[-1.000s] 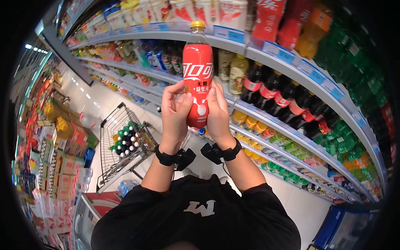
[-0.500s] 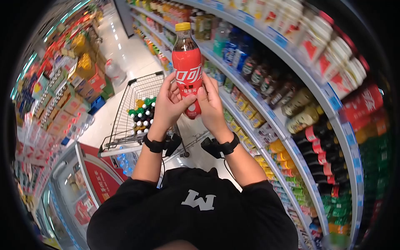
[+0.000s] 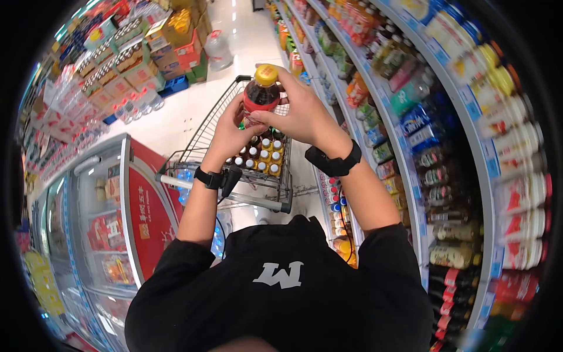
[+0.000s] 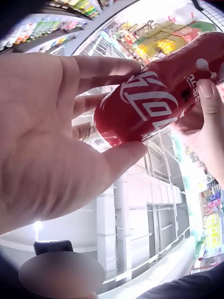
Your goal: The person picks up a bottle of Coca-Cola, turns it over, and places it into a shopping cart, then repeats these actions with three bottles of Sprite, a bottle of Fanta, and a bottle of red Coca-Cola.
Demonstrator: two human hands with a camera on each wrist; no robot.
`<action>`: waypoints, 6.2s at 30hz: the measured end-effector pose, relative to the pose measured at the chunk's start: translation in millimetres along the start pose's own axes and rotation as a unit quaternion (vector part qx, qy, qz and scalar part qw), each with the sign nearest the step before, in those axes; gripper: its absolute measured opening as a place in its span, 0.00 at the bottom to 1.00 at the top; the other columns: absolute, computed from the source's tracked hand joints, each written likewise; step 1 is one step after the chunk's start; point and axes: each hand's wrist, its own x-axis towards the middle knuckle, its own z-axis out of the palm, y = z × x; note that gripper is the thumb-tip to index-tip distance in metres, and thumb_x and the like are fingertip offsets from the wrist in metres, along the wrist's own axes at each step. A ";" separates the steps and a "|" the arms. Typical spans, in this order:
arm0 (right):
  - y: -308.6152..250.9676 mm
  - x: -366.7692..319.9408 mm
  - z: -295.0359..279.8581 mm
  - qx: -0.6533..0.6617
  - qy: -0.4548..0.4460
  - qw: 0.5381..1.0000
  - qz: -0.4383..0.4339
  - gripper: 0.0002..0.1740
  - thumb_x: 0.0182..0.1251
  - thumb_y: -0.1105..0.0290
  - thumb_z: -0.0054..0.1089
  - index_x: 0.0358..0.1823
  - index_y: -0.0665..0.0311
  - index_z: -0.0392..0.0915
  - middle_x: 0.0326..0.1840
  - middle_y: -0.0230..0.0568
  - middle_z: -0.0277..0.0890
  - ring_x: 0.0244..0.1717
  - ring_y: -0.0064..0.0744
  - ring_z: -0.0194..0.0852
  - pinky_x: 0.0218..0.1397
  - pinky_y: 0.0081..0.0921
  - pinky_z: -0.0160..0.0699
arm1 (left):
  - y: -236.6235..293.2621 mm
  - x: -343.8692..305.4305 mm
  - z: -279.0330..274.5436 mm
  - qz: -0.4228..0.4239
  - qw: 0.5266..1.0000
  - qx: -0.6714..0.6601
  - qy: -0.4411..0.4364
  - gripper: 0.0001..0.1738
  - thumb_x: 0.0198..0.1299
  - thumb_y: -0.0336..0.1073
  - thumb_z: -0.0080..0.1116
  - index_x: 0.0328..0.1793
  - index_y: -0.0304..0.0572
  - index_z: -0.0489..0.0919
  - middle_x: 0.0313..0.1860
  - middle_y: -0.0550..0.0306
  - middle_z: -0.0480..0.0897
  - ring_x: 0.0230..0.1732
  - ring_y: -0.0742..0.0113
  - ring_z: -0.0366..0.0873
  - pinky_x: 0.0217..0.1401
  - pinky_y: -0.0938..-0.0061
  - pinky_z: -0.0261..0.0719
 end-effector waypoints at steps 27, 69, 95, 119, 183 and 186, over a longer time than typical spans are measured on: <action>180.0 201.2 114.0 -0.039 -0.274 0.953 -0.125 0.20 0.62 0.58 0.69 0.48 0.66 0.81 0.37 0.51 0.85 0.40 0.46 0.86 0.44 0.34 0.82 | -191.5 82.4 -61.3 -0.147 0.896 0.264 0.326 0.31 0.44 0.33 0.79 0.58 0.42 0.80 0.53 0.47 0.80 0.50 0.55 0.80 0.55 0.63 0.79; 582.1 207.6 372.6 0.004 -0.480 0.877 -0.010 0.13 0.57 0.71 0.65 0.44 0.65 0.80 0.39 0.53 0.84 0.45 0.53 0.83 0.50 0.42 0.80 | -519.9 121.6 -115.1 -0.424 0.848 -0.047 0.314 0.31 0.58 0.15 0.38 0.70 0.29 0.71 0.67 0.46 0.76 0.73 0.62 0.69 0.75 0.73 0.62; 350.8 135.8 148.6 0.060 -0.227 0.965 0.117 0.18 0.69 0.67 0.63 0.57 0.67 0.79 0.52 0.45 0.84 0.50 0.35 0.84 0.53 0.29 0.83 | -146.5 46.2 -141.1 -0.301 0.907 -0.063 0.288 0.24 0.72 0.35 0.50 0.69 0.29 0.67 0.58 0.45 0.81 0.57 0.62 0.82 0.62 0.70 0.79; 84.5 -208.8 -108.8 0.145 0.180 0.950 0.208 0.14 0.73 0.69 0.61 0.54 0.68 0.81 0.44 0.36 0.85 0.43 0.21 0.80 0.50 0.21 0.78 | 127.1 7.4 120.9 0.102 0.965 -0.240 0.036 0.11 0.73 0.30 0.48 0.55 0.32 0.75 0.36 0.55 0.79 0.39 0.66 0.77 0.49 0.72 0.77; -215.1 -420.4 -321.0 -0.364 0.658 0.659 0.004 0.30 0.68 0.69 0.64 0.70 0.72 0.69 0.58 0.54 0.81 0.54 0.29 0.81 0.56 0.25 0.78 | 319.9 -134.2 555.9 0.264 0.813 -0.386 -0.348 0.29 0.71 0.34 0.55 0.75 0.29 0.65 0.54 0.40 0.84 0.50 0.58 0.84 0.54 0.68 0.80; -229.4 -413.7 -314.6 -0.341 0.659 0.670 -0.013 0.31 0.69 0.68 0.65 0.70 0.70 0.70 0.59 0.52 0.81 0.54 0.26 0.79 0.56 0.24 0.77 | 332.4 -134.0 542.1 0.254 0.794 -0.430 -0.346 0.29 0.71 0.34 0.58 0.74 0.30 0.67 0.54 0.48 0.84 0.51 0.69 0.82 0.54 0.73 0.80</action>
